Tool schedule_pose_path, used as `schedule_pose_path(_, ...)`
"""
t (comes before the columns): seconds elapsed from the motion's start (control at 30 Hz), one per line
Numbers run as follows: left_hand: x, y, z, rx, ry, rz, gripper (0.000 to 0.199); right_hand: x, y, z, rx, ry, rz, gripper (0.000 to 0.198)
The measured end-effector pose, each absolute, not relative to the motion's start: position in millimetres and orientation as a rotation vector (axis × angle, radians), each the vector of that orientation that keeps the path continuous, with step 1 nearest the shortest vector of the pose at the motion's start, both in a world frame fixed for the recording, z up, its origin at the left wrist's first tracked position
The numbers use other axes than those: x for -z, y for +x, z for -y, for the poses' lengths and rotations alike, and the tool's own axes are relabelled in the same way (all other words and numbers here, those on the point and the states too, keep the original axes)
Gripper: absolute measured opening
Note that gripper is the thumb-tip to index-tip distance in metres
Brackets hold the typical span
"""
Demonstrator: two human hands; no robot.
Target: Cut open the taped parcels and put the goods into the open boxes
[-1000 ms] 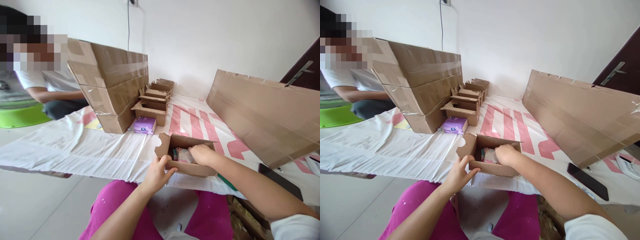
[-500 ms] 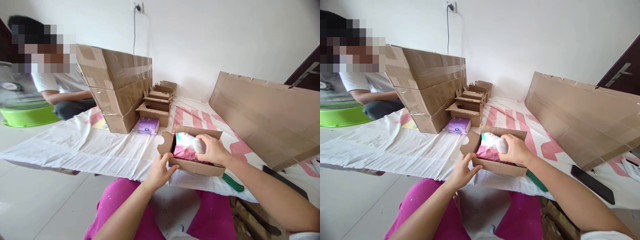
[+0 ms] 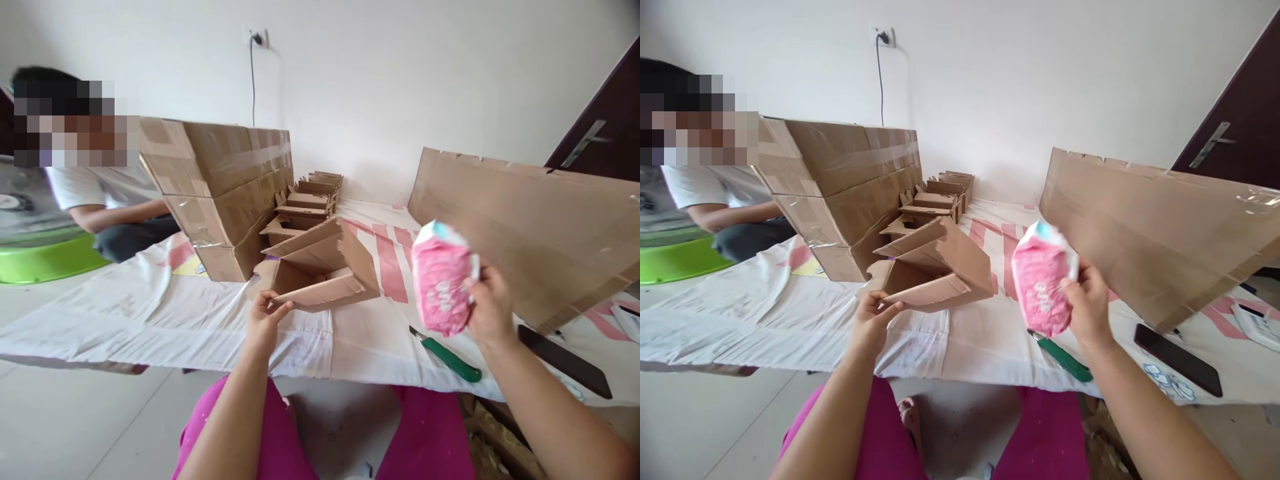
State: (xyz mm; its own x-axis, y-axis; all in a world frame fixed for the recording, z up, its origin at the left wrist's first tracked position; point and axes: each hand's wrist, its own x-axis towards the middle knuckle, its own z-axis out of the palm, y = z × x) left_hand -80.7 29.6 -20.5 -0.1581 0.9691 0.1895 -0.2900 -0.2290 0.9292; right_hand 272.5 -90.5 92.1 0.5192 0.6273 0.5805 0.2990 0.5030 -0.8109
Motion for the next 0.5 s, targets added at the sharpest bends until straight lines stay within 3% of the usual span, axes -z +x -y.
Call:
schedule_pose_path(0.1,18,-82,-31,-1.611,0.941,-0.831,0.048,-37,263,91,-0.242,-1.465,1.222,0.049)
schedule_pose_path(0.23,16,-78,-31,-1.57,0.909,-0.745,0.048,17,236,82,-0.122,-1.588,1.723,0.056)
schedule_pose_path(0.37,21,-76,-33,-1.565,1.031,-0.802,0.045,29,221,73,0.049,-1.629,2.017,0.06)
schedule_pose_path(0.5,32,-81,-28,-1.822,1.425,-1.131,0.033,34,223,78,0.163,-1.623,2.044,0.058)
